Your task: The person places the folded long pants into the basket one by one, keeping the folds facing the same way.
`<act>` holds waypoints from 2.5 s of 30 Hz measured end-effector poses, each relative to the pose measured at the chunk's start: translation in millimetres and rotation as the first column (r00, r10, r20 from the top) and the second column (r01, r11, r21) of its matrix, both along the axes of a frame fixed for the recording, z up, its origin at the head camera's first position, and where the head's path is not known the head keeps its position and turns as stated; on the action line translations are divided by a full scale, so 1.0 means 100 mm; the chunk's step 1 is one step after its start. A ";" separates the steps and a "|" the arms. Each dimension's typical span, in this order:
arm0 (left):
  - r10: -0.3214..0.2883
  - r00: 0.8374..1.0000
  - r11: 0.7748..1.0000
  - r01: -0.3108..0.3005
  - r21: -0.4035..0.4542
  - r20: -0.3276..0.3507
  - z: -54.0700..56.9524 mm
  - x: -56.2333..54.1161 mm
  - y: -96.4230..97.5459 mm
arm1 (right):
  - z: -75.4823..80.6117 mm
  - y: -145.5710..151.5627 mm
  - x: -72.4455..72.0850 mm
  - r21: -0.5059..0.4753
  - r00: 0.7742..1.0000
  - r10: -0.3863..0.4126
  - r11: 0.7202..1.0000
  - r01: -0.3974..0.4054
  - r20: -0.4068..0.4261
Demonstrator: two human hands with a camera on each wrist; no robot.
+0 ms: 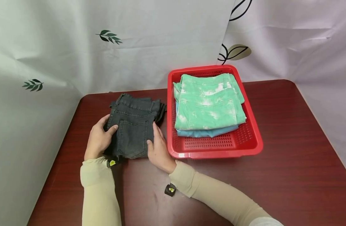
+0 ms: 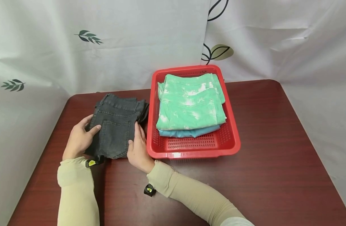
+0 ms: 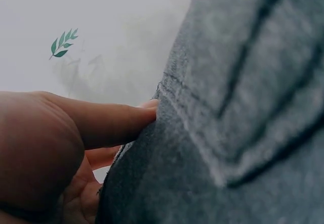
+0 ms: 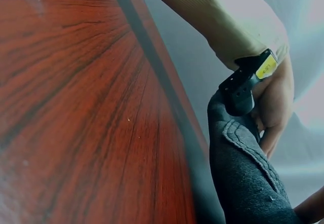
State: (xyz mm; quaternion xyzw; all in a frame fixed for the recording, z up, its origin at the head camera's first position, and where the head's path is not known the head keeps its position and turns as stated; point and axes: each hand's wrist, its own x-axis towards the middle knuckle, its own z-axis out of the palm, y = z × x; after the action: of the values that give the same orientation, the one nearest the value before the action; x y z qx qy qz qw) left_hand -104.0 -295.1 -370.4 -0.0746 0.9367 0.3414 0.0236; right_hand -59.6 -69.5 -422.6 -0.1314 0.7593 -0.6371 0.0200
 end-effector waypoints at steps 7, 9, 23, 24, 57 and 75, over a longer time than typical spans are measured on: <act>-0.003 1.000 1.000 0.003 -0.009 -0.021 0.02 0.00 0.00 | -0.01 0.00 0.02 0.049 0.998 0.000 0.999 0.004 -0.070; -0.001 1.000 1.000 0.001 -0.007 -0.024 0.03 0.00 0.00 | -0.01 0.00 0.02 0.055 0.997 -0.002 0.998 0.006 -0.078; 0.025 0.999 0.999 -0.024 0.021 -0.046 0.12 0.06 0.02 | 0.03 0.00 0.04 0.055 0.988 -0.004 0.998 0.013 -0.153; 0.027 0.998 0.999 -0.026 0.022 -0.049 0.13 0.06 0.02 | 0.03 0.00 0.04 0.056 0.988 -0.002 0.998 0.011 -0.156; 0.070 0.985 0.997 -0.066 0.027 -0.159 0.36 0.20 0.10 | 0.33 0.09 0.09 0.025 0.982 0.031 0.999 -0.027 -0.187; 0.121 0.968 0.992 -0.111 0.056 -0.219 0.47 0.27 0.20 | 0.53 0.20 0.08 -0.019 0.984 0.051 0.998 -0.055 -0.169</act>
State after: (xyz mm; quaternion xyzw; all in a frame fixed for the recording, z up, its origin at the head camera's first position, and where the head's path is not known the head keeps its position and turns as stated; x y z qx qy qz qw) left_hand -77.4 -274.9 -323.6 -0.0901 0.9198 0.3686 -0.0998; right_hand -51.4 -49.2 -369.3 -0.2052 0.7470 -0.6318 -0.0289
